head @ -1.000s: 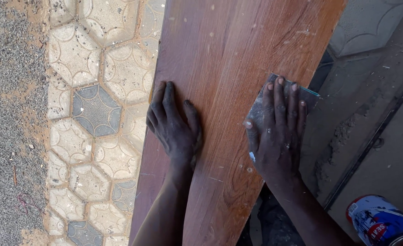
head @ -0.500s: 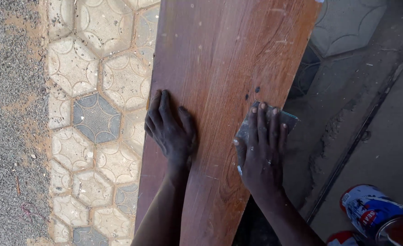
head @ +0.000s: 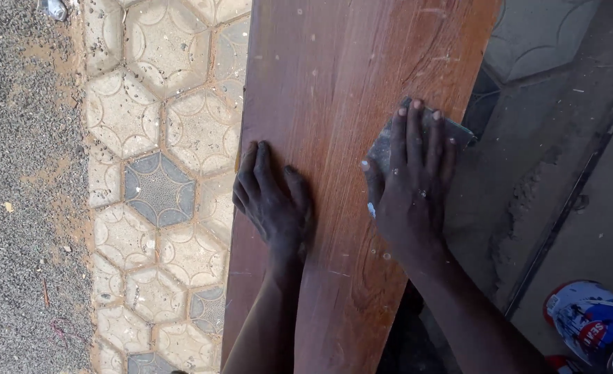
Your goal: The person sands a rectangular wooden board using a sanding block held in their right hand. They move the block back and forth across the surface to smooth it, occasionally adjusting their grip and the board's position. A cordless drill and other boards are visible nearby on the tiled floor.
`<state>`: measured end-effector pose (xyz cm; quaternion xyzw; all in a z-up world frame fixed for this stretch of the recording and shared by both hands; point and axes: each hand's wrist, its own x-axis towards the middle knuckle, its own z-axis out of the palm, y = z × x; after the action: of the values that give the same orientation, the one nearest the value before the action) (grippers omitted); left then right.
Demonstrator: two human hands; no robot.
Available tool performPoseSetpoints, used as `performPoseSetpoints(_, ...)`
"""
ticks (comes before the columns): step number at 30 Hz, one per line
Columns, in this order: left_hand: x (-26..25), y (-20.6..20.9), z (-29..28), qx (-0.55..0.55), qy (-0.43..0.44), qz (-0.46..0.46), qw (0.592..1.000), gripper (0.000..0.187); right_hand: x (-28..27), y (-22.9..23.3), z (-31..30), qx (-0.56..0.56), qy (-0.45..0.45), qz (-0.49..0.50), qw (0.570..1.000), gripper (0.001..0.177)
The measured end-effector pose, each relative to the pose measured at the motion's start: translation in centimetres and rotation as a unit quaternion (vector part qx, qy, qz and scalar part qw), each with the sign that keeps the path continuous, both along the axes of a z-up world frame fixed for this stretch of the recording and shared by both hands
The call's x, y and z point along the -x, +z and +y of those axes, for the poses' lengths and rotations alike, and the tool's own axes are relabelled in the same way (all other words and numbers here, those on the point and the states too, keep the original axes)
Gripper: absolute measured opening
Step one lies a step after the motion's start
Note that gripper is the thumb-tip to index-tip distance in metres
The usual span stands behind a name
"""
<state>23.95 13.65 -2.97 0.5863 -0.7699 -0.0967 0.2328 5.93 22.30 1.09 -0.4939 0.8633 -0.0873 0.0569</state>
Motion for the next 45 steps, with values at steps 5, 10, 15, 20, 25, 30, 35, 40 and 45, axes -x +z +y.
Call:
performPoseSetpoints(5, 1.0, -0.5, -1.4, 0.008, 0.001, 0.010, 1.000, 0.058, -3.6, 1.7, 4.7, -0.008, -0.011, 0.007, 1.000, 0.083)
performPoseSetpoints(10, 0.4, 0.1, -0.7, -0.005, 0.020, -0.015, 1.000, 0.059, -5.1, 2.6, 8.3, -0.039, -0.009, -0.049, 0.998, 0.082)
performPoseSetpoints(15, 0.6, -0.6, -0.1, 0.006, 0.009, -0.020, 1.000, 0.057, 0.6, 1.8, 9.0, 0.115, -0.018, -0.103, 0.988, 0.092)
performPoseSetpoints(20, 0.5, -0.6, 0.2, 0.010, 0.004, -0.009, 1.000, 0.055, 2.5, 4.0, 11.4, -0.122, -0.311, -0.336, 0.881, 0.058)
performPoseSetpoints(25, 1.5, 2.1, 3.2, -0.045, -0.008, -0.020, 0.999, 0.067, 6.6, 8.3, 13.2, -0.188, -0.324, -0.234, 0.897, 0.060)
performPoseSetpoints(30, 5.0, 9.4, 12.4, -0.217, -0.432, -0.015, 0.875, 0.109, 5.9, 10.2, 11.3, -0.122, -0.215, -0.389, 0.887, 0.056)
performPoseSetpoints(35, 5.7, 12.6, 8.2, -0.268, -0.298, 0.115, 0.909, 0.055, 8.7, 13.8, 3.7, -0.183, -0.202, -0.452, 0.850, 0.059)
performPoseSetpoints(40, 4.5, 8.8, 1.4, -0.384, -0.065, -0.052, 0.920, 0.049, 15.3, 5.4, -0.4, 0.147, -0.009, -0.287, 0.946, 0.043)
performPoseSetpoints(45, 5.8, 5.8, 2.1, -0.230, -0.093, -0.011, 0.969, 0.100, 16.3, -5.6, -6.4, 0.175, 0.161, 0.008, 0.971, 0.057)
